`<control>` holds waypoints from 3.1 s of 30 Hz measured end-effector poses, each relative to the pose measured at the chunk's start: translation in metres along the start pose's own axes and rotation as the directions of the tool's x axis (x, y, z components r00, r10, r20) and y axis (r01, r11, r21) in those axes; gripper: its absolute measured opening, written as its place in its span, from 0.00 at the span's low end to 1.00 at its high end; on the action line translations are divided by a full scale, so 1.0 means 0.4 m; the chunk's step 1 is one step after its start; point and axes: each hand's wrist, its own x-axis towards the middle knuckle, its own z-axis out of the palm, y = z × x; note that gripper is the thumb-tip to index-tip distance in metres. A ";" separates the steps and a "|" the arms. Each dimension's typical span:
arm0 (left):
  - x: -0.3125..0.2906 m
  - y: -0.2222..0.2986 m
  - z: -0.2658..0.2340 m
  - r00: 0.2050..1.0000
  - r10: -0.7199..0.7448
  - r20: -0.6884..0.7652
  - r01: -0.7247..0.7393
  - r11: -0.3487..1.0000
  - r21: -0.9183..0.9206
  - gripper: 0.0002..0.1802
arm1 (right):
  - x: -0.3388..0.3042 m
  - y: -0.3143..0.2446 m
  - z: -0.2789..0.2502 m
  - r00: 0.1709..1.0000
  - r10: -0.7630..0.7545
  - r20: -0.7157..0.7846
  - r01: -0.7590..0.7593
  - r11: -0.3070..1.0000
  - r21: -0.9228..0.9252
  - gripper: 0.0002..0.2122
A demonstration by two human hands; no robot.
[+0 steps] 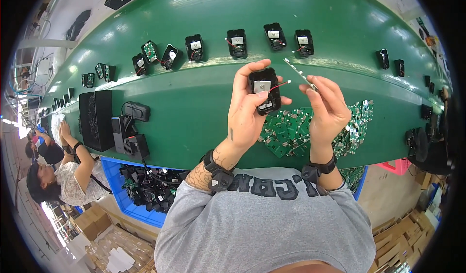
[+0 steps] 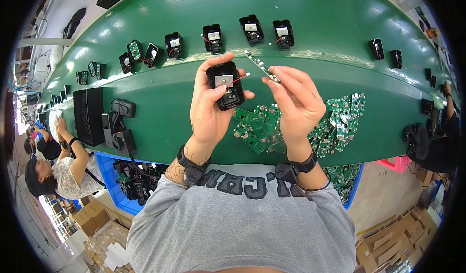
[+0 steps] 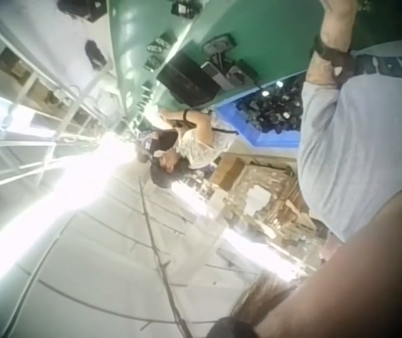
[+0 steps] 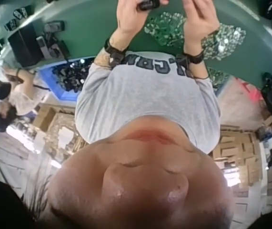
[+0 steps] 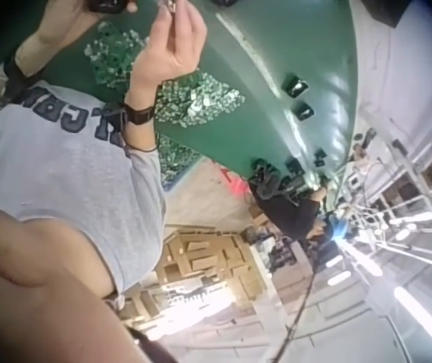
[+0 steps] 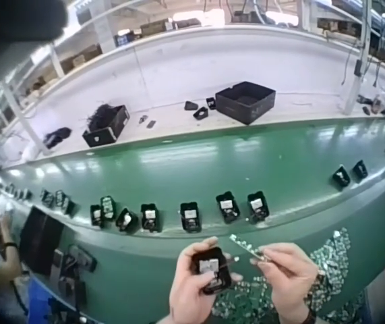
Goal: Assembling circuit boards into black plastic housings on a factory assembly line.
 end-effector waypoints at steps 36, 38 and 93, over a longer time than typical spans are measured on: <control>0.004 -0.063 0.027 0.946 0.045 0.322 -0.118 0.970 0.212 0.45 | 0.056 -0.050 -0.050 0.811 0.414 0.413 -0.446 0.895 -0.021 0.21; 0.013 -0.053 0.025 0.942 -0.015 0.336 -0.087 0.955 0.285 0.48 | 0.057 -0.048 -0.045 0.781 0.455 0.428 -0.522 0.851 0.049 0.19; 0.023 -0.120 0.098 0.993 -0.079 0.092 0.032 0.904 0.426 0.27 | 0.044 0.023 -0.107 0.953 -0.230 0.198 0.281 0.912 -0.297 0.06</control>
